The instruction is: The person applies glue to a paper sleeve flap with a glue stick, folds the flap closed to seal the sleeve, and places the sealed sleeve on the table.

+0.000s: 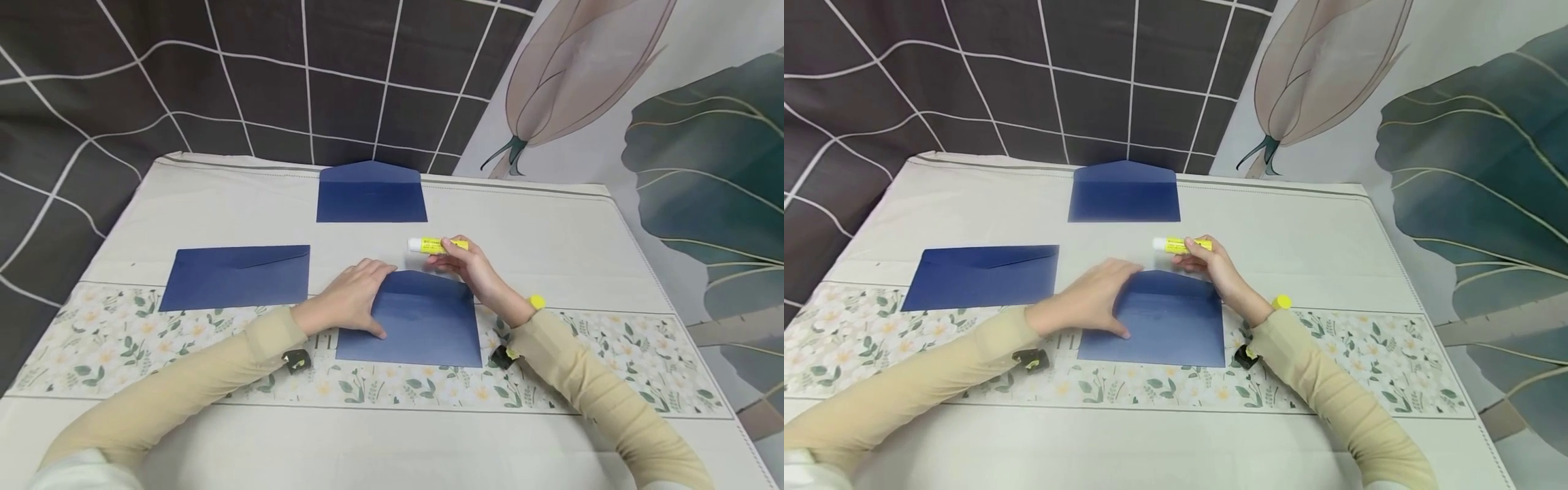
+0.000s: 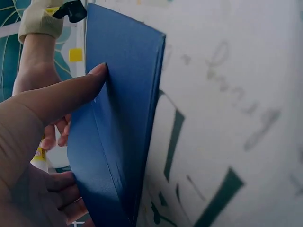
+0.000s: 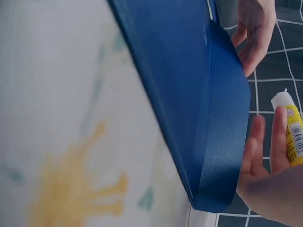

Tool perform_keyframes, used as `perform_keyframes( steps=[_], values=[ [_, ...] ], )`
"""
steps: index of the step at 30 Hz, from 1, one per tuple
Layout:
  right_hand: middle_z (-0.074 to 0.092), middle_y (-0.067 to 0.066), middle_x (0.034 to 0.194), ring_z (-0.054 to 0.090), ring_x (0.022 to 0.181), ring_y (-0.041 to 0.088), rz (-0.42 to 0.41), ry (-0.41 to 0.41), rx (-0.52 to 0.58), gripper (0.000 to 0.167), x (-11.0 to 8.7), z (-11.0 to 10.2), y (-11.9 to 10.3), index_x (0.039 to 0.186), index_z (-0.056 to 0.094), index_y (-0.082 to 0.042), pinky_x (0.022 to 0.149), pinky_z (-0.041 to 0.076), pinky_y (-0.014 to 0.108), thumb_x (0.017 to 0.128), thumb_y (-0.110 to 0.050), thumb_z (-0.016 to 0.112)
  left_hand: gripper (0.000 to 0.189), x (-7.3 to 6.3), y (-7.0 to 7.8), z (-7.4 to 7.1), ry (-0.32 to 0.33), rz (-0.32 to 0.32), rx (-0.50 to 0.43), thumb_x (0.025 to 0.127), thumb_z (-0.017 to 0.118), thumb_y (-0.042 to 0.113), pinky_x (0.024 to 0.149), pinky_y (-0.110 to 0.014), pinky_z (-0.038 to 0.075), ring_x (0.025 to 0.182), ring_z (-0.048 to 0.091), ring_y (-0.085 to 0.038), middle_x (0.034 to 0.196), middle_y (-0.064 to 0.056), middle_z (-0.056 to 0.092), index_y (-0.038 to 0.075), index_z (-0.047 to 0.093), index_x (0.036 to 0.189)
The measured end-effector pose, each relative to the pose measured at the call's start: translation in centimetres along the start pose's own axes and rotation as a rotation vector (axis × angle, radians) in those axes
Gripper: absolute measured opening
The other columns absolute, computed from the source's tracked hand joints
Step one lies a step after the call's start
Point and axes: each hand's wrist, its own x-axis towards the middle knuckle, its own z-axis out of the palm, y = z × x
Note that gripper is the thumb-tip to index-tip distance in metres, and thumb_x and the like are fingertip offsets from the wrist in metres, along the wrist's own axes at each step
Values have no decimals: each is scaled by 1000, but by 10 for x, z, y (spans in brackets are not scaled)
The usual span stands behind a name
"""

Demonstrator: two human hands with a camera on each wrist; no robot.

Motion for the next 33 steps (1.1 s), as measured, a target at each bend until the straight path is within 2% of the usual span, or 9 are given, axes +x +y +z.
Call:
perform_keyframes(
  steps=[4, 11, 16, 22, 28, 33],
  values=[
    [72, -11, 80, 70, 83, 5, 41, -52, 1, 22, 1, 0, 0, 105, 44, -10, 80, 53, 20, 104, -30, 36, 113, -1, 2, 0, -2, -10, -21, 56, 90, 44, 111, -44, 37, 133, 42, -27, 143, -12, 47, 0, 36, 144],
    [73, -9, 83, 71, 87, 7, 116, -116, 1, 42, 1, -4, -4, 118, 52, -2, 85, 54, 22, 104, -37, 35, 105, -7, 6, 3, 17, -21, -45, 60, 90, 39, 112, -44, 36, 134, 43, -28, 144, -11, 48, 3, 38, 144],
    [73, -10, 85, 70, 86, 6, 171, -165, -27, 43, -2, -4, -6, 124, 46, -2, 84, 53, 21, 104, -38, 34, 98, -12, 9, 5, 26, -17, -20, 65, 88, 37, 112, -44, 36, 133, 45, -28, 144, -11, 49, 5, 40, 144],
    [73, -8, 89, 70, 89, 7, 222, -188, -10, 42, -11, -4, -5, 125, 43, -4, 88, 53, 22, 103, -39, 36, 82, -19, 14, 5, 24, 17, -6, 73, 84, 29, 110, -43, 38, 129, 51, -28, 139, -12, 54, 6, 44, 141],
    [73, -7, 87, 69, 89, 6, 271, -188, 15, 49, -20, 0, -1, 130, 41, 3, 89, 54, 23, 103, -38, 39, 69, -20, 17, 6, -35, 79, 3, 81, 78, 22, 111, -42, 38, 131, 50, -28, 141, -12, 53, 5, 47, 140],
    [72, -7, 86, 69, 88, 5, 292, -198, 25, 49, -21, 2, 2, 130, 41, 6, 86, 53, 19, 104, -35, 37, 66, -19, 21, 5, -124, 114, -13, 84, 72, 11, 115, -42, 33, 139, 40, -28, 149, -12, 44, 3, 43, 143]
  ],
)
